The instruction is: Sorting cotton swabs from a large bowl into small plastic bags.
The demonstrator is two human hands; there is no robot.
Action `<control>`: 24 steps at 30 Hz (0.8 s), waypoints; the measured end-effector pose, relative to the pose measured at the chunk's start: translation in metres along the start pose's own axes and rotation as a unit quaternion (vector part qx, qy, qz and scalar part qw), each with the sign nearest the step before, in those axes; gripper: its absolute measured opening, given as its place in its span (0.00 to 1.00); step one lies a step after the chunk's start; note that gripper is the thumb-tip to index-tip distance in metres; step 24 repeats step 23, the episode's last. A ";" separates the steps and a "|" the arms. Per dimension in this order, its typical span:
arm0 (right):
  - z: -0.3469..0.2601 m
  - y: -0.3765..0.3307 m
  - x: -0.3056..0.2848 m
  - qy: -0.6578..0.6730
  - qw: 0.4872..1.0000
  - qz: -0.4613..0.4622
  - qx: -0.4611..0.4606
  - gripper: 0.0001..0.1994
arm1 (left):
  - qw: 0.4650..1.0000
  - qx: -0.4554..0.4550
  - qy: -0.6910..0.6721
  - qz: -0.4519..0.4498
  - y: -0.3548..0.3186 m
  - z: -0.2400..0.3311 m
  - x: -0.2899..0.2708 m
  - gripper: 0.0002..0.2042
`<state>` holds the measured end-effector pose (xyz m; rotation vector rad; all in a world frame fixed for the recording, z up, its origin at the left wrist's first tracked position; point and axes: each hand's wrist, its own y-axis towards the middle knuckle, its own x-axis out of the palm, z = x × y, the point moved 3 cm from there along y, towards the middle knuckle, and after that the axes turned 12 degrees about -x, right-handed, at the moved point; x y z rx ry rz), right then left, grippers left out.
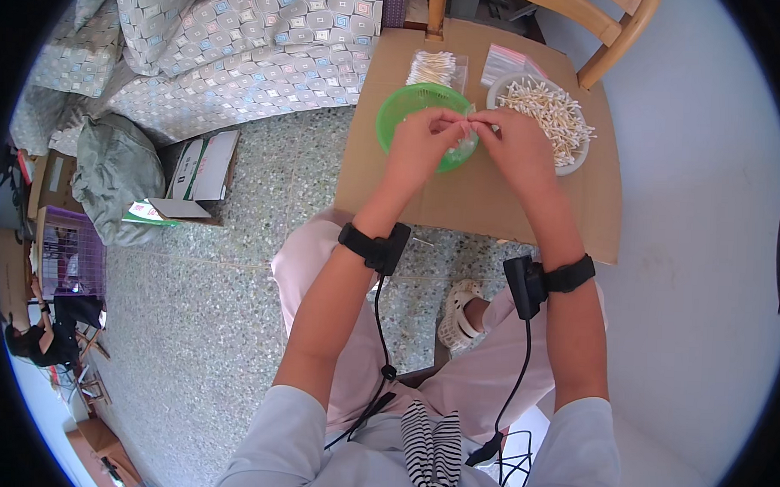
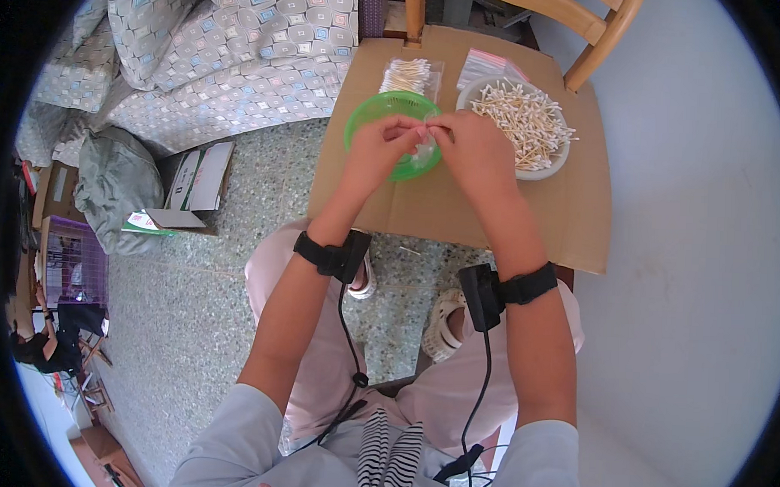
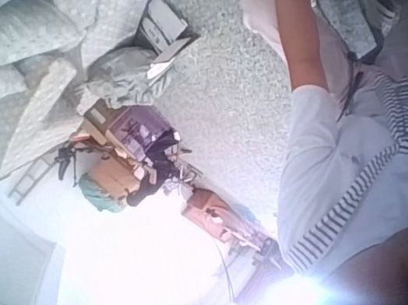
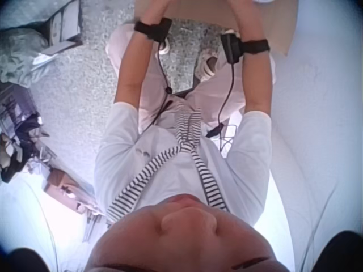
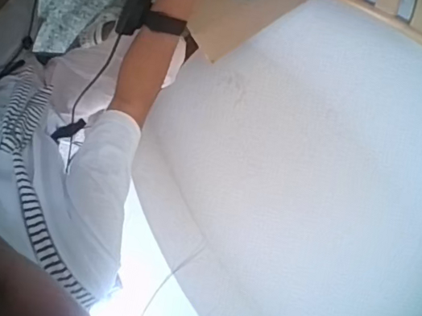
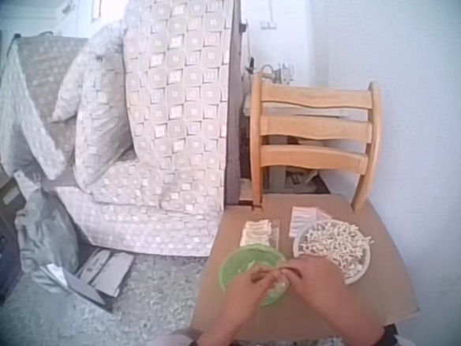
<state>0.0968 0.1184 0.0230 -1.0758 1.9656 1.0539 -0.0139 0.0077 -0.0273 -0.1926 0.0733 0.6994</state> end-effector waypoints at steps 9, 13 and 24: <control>0.002 -0.003 -0.008 0.089 0.989 -0.106 -0.049 0.15 | 0.993 0.014 -0.115 0.029 0.008 -0.006 -0.013 0.11; -0.005 0.000 -0.012 0.032 0.981 -0.189 -0.010 0.15 | 0.997 -0.006 -0.074 0.030 0.005 -0.006 -0.015 0.11; -0.001 -0.006 0.003 0.087 0.980 -0.175 -0.042 0.18 | 0.997 0.046 0.009 0.064 0.007 -0.009 -0.010 0.10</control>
